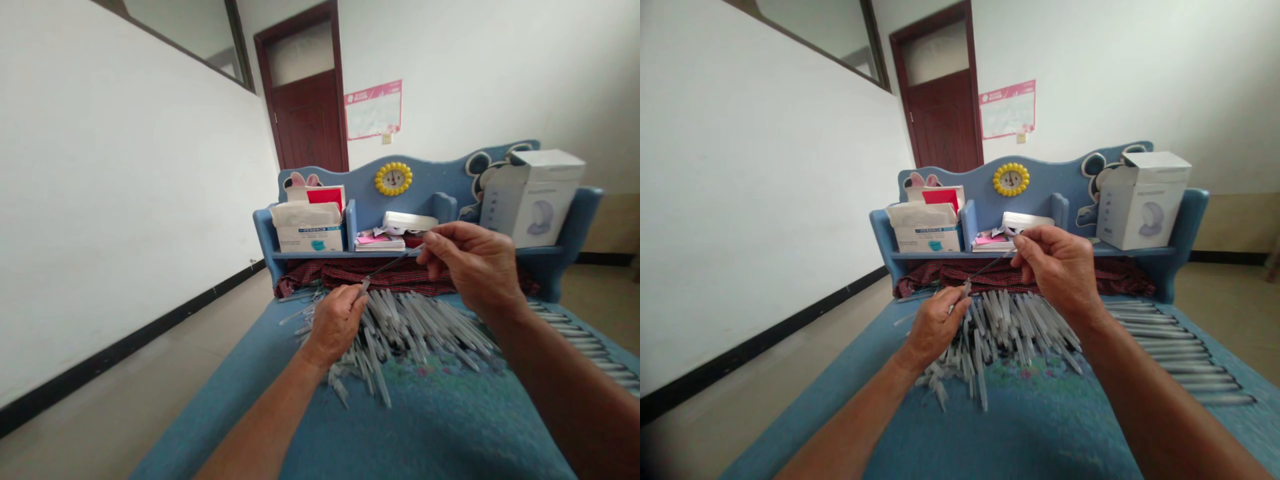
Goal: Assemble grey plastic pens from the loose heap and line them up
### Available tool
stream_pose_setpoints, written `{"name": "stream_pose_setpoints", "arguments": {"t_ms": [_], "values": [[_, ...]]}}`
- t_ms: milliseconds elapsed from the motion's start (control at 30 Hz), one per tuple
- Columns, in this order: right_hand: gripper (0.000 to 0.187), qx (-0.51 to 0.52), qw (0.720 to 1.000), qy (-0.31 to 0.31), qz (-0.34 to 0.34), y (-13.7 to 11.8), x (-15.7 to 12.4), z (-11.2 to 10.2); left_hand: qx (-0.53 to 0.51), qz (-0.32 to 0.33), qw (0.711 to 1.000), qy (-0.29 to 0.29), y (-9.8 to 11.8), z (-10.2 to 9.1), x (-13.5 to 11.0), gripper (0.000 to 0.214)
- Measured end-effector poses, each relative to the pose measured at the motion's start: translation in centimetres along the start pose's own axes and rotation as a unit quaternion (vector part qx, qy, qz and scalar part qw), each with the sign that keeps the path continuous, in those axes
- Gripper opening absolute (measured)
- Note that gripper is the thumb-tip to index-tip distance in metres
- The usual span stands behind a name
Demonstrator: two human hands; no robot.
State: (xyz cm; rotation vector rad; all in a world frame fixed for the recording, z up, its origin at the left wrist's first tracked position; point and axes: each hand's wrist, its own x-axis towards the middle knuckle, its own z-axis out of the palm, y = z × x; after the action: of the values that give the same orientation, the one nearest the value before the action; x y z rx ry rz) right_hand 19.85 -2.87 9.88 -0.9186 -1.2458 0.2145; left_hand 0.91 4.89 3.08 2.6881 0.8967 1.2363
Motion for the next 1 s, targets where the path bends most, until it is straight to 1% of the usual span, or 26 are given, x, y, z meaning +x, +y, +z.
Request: {"name": "stream_pose_setpoints", "arguments": {"t_ms": [167, 433, 600, 800, 1000], "values": [[0.016, -0.013, 1.000, -0.008, 0.001, 0.0, 0.2, -0.3, 0.013, -0.010, 1.000, -0.003, -0.2, 0.1, 0.0, 0.021], [0.020, -0.030, 0.999, 0.003, -0.012, 0.2, 0.2, -0.5, 0.020, -0.004, 1.000, -0.012, -0.1, 0.0, 0.0, 0.021], [0.020, -0.036, 0.999, -0.002, 0.008, 0.1, 0.1, -0.3, 0.027, -0.004, 1.000, -0.014, 0.1, 0.0, -0.1, 0.020], [0.021, -0.032, 0.998, -0.028, 0.038, 0.5, -0.1, 0.3, 0.049, 0.016, 0.998, -0.028, 0.2, 0.1, -0.1, 0.021], [0.026, -0.058, 0.993, -0.081, 0.071, 2.0, -1.1, 2.0, 0.021, 0.023, 0.999, -0.045, 0.4, 0.2, -0.1, 0.020]]}}
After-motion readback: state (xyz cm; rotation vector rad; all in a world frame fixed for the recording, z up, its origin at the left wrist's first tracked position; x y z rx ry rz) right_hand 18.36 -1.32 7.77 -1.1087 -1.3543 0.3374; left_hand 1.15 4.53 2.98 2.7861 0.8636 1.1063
